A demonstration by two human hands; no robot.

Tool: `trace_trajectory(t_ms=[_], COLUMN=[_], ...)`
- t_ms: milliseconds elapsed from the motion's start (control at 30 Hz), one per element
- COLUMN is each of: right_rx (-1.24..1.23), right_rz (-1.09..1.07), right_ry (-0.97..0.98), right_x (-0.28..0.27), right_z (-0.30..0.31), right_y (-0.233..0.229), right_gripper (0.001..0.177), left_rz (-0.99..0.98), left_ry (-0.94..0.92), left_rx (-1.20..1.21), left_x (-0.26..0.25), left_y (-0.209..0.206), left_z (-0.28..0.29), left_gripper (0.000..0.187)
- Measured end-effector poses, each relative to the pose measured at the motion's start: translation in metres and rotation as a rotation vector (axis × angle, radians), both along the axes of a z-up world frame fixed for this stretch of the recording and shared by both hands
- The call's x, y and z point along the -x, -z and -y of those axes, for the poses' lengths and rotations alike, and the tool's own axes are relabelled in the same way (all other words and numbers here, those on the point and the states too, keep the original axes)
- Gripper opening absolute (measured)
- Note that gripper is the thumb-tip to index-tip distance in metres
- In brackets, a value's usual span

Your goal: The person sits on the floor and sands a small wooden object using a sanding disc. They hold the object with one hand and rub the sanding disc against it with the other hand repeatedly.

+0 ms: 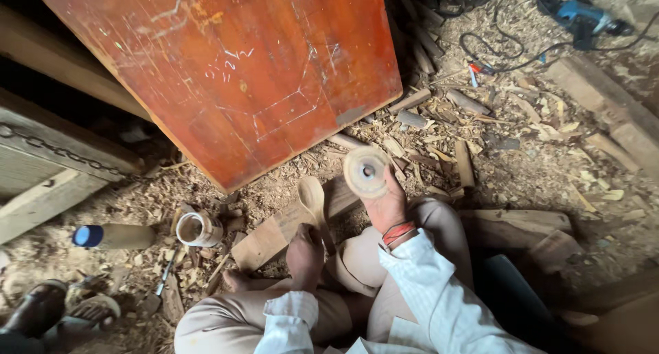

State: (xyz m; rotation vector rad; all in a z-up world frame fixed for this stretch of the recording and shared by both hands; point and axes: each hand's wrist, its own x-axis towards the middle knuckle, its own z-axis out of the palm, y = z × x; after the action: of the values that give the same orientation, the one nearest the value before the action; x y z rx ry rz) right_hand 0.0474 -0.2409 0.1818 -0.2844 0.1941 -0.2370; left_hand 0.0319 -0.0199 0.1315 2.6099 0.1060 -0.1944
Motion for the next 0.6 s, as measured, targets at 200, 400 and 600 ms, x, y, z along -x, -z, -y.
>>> trace_trajectory(t_ms=[200,400,600], right_rx=[0.02,0.091,0.087], right_rz=[-0.025,-0.185,-0.163], right_ry=[-0.052,-0.013,0.038], right_x=[0.004,-0.01,-0.017], right_z=[0.0,-0.003,-0.003], right_y=[0.007,0.034,0.042], right_gripper=[0.045,0.051,0.057], left_rz=[0.237,0.512,-0.112], left_ry=[0.098,0.324,0.407], left_rx=[0.162,-0.269,0.033], left_x=[-0.041,-0.11,-0.16], left_y=[-0.016,-0.023,0.012], left_z=[0.003,0.011,-0.002], left_gripper=[0.031,0.059,0.028])
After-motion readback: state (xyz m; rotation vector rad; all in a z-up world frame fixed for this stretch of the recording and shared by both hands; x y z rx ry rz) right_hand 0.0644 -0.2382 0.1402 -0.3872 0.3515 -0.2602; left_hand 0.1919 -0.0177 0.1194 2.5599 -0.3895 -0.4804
